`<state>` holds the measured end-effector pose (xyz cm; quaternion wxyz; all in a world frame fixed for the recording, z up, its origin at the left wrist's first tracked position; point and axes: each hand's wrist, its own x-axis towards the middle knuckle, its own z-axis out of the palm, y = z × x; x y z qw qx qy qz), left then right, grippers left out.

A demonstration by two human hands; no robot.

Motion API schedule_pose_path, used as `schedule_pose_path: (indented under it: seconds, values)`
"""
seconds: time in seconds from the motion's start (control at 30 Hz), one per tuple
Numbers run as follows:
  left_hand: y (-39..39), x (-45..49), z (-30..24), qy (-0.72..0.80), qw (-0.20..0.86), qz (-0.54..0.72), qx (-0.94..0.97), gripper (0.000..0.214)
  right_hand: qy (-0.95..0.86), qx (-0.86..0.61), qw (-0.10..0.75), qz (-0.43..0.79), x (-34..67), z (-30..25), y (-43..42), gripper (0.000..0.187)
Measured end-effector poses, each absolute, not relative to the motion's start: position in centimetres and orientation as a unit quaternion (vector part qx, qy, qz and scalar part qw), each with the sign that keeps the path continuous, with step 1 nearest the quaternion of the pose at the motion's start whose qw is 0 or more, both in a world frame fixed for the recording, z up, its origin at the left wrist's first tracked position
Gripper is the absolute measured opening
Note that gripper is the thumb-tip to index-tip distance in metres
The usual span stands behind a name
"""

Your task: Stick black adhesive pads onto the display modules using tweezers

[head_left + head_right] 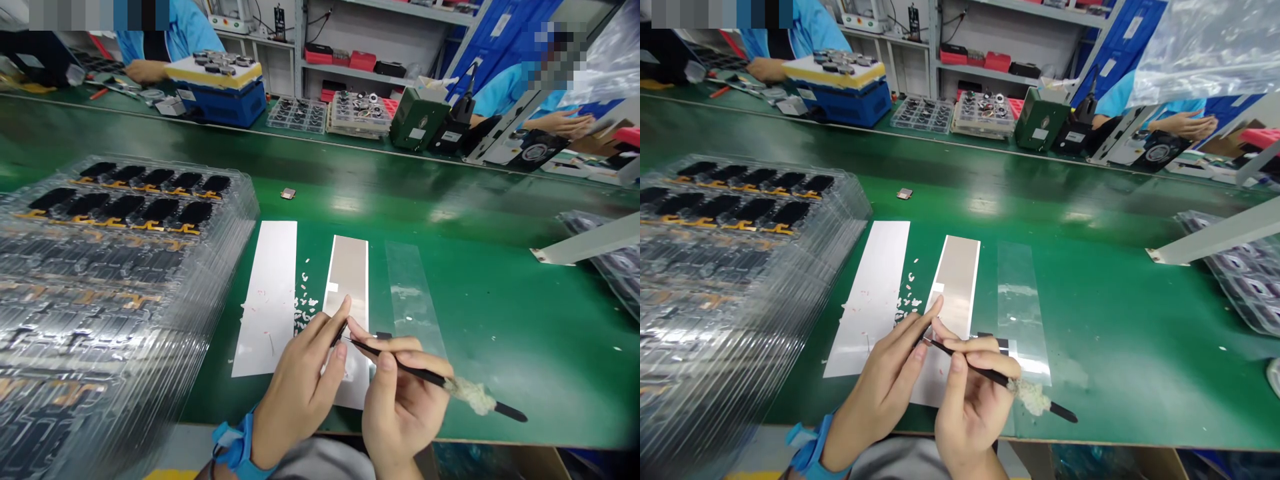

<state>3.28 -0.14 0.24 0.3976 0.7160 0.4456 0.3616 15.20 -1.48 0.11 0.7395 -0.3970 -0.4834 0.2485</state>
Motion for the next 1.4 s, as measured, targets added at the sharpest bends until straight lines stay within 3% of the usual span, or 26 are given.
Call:
schedule_pose_path:
  seconds: [1.4]
  values:
    - [0.01, 3.46, 0.65, 0.455, 0.425, 0.355, 0.698, 0.052, -0.488, -0.394, 0.749, 0.213, 15.18, -0.37, -1.55, 0.029]
